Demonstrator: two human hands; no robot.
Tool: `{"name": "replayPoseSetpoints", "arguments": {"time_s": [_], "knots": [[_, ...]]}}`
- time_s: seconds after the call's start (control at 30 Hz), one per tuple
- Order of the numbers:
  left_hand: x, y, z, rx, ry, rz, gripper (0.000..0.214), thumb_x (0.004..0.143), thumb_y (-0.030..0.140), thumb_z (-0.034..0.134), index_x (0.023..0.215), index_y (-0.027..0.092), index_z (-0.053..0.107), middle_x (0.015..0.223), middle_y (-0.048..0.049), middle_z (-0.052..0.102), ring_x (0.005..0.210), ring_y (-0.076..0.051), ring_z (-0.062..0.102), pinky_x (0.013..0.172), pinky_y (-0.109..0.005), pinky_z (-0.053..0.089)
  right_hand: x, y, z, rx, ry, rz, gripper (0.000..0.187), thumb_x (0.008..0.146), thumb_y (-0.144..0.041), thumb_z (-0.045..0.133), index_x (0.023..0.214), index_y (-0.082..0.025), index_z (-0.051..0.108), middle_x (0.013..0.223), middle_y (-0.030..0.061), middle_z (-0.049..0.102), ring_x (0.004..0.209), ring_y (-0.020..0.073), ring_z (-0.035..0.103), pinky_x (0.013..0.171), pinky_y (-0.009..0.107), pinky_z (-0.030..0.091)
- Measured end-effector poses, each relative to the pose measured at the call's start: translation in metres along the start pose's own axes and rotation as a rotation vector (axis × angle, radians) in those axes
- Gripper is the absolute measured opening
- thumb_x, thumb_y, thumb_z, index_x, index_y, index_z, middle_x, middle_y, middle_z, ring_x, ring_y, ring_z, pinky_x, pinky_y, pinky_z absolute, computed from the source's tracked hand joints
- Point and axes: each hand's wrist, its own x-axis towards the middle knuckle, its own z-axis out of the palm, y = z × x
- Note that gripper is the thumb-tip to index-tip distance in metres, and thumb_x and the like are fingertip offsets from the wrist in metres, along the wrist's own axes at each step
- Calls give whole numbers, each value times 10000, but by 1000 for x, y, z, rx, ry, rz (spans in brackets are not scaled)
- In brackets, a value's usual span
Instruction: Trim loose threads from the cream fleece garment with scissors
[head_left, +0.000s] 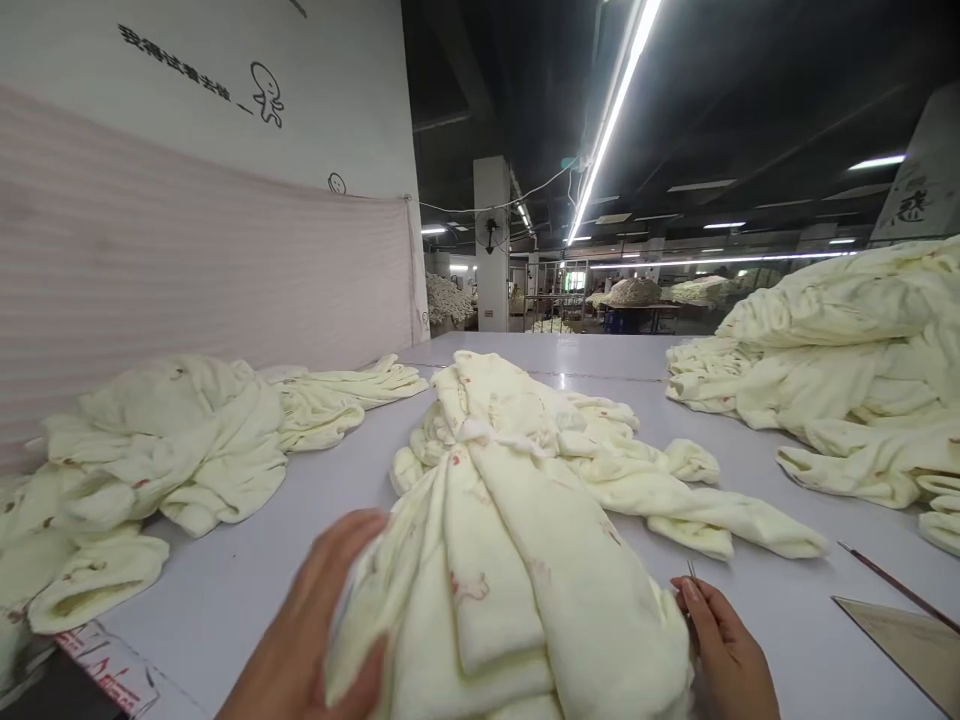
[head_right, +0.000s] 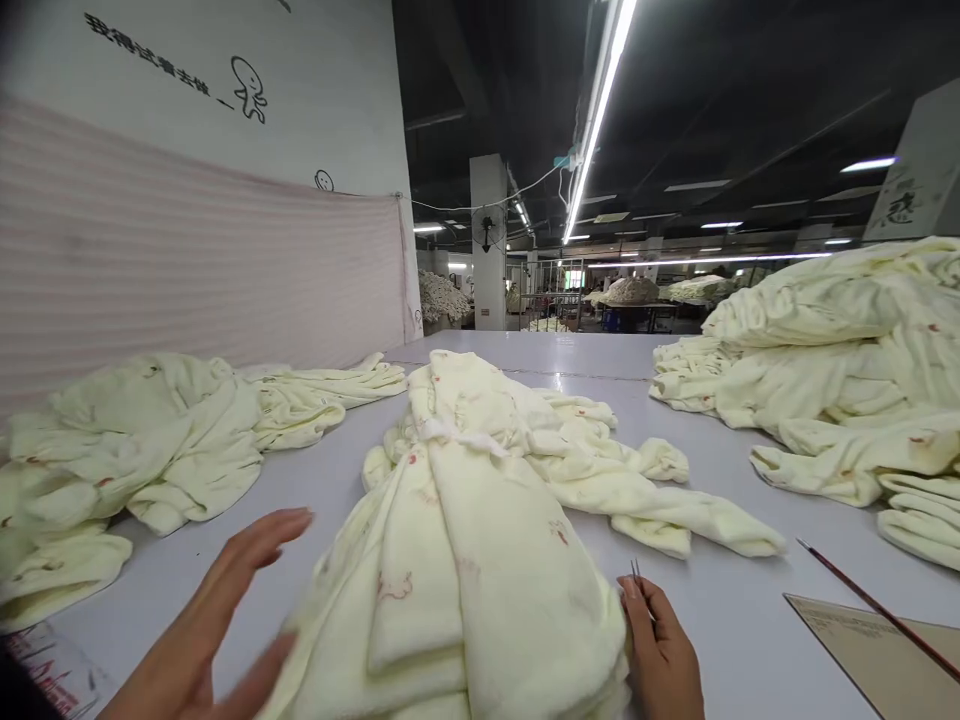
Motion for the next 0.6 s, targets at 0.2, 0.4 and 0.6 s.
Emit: {"name": "replayPoseSetpoints", "arguments": {"time_s": [0.2,0.4,0.6], "knots": [[38,83,64,139,66,881,384,875,244,463,1248,333,441,1307,7,496,1200,-250,435,994,-452,373,-9,-1,12,-31,-118,-22,526,624,-659,540,896,-210,574,809,9,651,729,181,558,597,238,453],[105,69,70,49,-284,754,339,729,204,573,1057,121,551,810,-97,651,730,-252,592,647,-366,508,-10,-27,6,-71,-49,-63,504,610,-647,547,840,-200,588,807,22,628,778,188,539,655,234,441],[157,-48,-22,-202,-73,234,403,795,305,524,1173,179,463,1167,-66,539,1026,-244,519,879,-339,433,-42,-74,2,-94,-84,-86,497,640,-692,523,902,-276,595,877,-6,592,880,151,522,668,146,416]]}}
